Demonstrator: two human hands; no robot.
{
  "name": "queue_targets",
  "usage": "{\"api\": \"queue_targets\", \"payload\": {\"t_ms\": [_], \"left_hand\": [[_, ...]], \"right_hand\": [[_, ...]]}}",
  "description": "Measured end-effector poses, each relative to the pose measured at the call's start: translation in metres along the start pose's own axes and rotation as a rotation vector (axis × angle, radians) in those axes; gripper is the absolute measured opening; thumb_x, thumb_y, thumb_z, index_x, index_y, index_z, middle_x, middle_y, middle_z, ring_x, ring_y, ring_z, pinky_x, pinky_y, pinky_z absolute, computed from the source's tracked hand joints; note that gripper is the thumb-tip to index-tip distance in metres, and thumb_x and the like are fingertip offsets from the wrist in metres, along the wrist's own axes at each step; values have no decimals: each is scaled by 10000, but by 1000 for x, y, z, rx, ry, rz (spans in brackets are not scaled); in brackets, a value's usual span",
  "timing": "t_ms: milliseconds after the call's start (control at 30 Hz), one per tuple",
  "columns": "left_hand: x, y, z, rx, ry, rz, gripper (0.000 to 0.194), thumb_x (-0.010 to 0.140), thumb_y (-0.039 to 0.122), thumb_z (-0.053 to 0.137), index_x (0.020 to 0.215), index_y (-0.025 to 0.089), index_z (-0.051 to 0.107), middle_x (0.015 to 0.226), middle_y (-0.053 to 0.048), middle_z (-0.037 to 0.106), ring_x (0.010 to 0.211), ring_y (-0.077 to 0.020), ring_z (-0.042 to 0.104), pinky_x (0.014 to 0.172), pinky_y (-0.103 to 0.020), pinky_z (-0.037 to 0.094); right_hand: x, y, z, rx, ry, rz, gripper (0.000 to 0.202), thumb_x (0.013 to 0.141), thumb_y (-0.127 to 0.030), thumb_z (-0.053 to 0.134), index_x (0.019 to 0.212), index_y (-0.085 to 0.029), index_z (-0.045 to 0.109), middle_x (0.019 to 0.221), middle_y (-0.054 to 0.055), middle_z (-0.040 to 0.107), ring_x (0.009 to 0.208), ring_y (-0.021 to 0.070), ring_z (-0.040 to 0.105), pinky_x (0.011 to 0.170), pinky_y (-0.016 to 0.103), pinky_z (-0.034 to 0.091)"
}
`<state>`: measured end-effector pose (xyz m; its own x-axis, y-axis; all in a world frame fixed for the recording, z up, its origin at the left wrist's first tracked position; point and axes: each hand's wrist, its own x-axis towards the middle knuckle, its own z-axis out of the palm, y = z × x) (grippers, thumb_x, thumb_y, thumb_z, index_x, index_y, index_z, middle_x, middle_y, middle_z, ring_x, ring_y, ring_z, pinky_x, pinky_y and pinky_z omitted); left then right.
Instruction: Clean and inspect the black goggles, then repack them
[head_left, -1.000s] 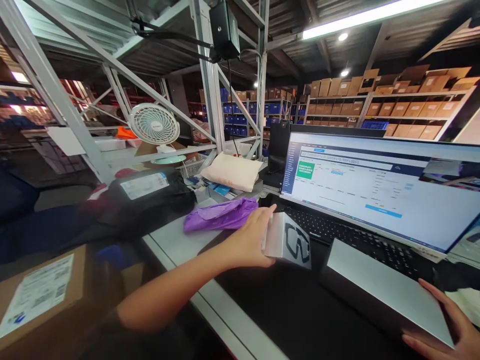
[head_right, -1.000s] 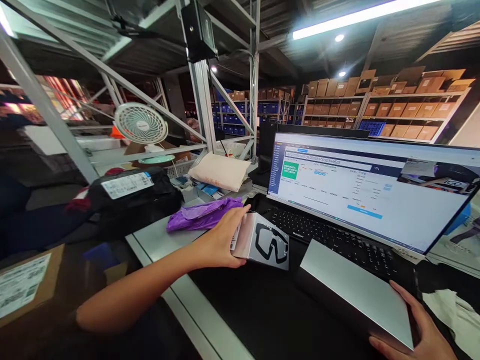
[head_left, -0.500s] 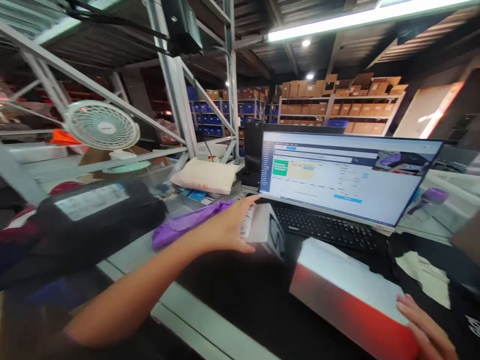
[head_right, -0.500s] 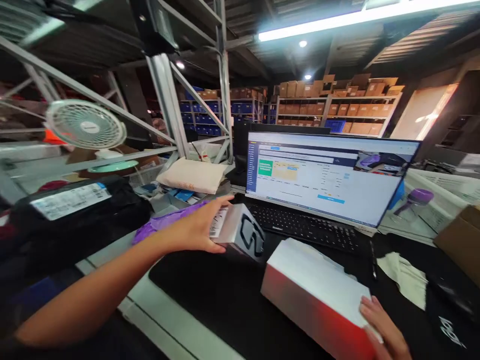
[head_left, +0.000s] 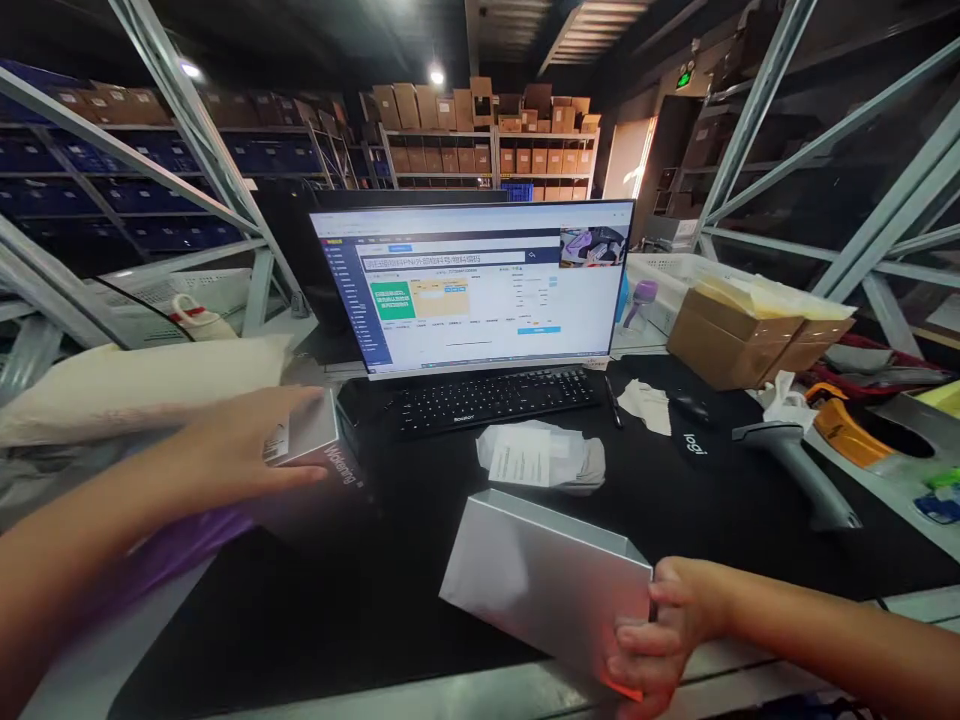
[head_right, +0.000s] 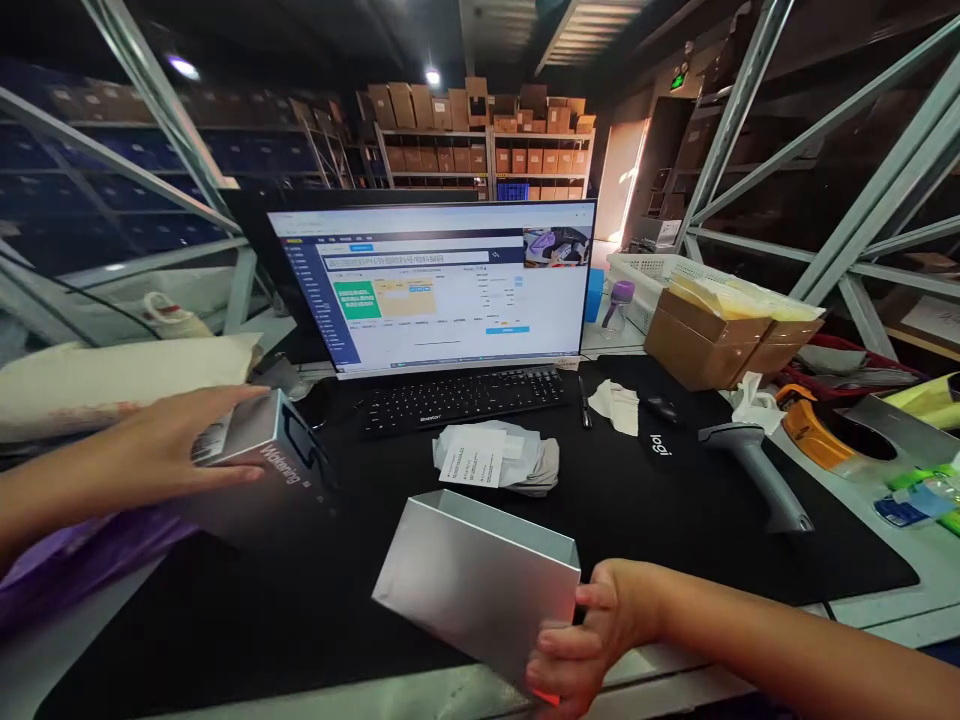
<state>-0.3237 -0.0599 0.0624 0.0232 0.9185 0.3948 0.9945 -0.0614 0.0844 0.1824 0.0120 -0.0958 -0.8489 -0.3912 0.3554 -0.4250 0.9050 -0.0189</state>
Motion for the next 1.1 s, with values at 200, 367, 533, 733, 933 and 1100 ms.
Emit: {"api": "queue_targets", "payload": {"t_ms": [200, 367, 533, 733, 933, 1100], "left_hand": [[-29, 87, 9, -3, -166, 310, 1008, 652, 662, 775, 1479, 244, 380, 1578, -157, 335, 1426, -405, 348, 1130, -670, 300], [-66, 161, 52, -270, -340, 473, 529, 751, 454, 794, 1187, 229, 596, 1380, -123, 573, 1275, -310, 543, 1141, -598, 360], [-89, 173, 84, -425, -159, 461, 170, 894, 308, 662, 813, 201, 558, 752, 29, 630, 725, -125, 624, 1148, -447, 395], [-93, 174, 103, -306, 142, 523, 158, 929, 202, 573, 777, 192, 533, 686, 28, 603, 637, -122, 572, 1091, -461, 439], [-102, 169, 126, -327, 192, 481, 128, 923, 240, 595, 812, 191, 555, 700, 15, 627, 667, -132, 592, 1047, -433, 476], [-105, 166, 125, -338, 212, 527, 116, 929, 231, 596, 833, 178, 561, 750, 7, 667, 714, -123, 619, 1058, -387, 468]], "right_hand": [[11, 9, -6, -339, 68, -319, 147, 850, -403, 675, 963, -488, 714, 1150, -259, 697, 1172, -5, 584, 585, 109, 484], [13, 13, -18, -494, 126, -366, 241, 846, -418, 611, 1052, -507, 699, 1200, -249, 670, 1262, 16, 517, 768, 72, 503], [13, 4, -61, -512, 214, -113, 304, 921, -347, 449, 1115, -403, 676, 1208, -107, 702, 1295, 140, 535, 1028, 275, 483], [60, 55, -85, -248, 155, 701, 658, 880, -224, 619, 1492, -237, 378, 1536, 144, 429, 1386, 296, 445, 1110, 494, 420], [96, 102, -69, -53, -216, 848, 916, 701, -315, 796, 1504, -119, 400, 1551, 216, 383, 1380, 368, 443, 1134, 511, 386], [99, 104, -68, 72, -265, 926, 740, 850, -411, 680, 1488, -123, 439, 1554, 182, 388, 1405, 335, 424, 1160, 471, 362]]}}
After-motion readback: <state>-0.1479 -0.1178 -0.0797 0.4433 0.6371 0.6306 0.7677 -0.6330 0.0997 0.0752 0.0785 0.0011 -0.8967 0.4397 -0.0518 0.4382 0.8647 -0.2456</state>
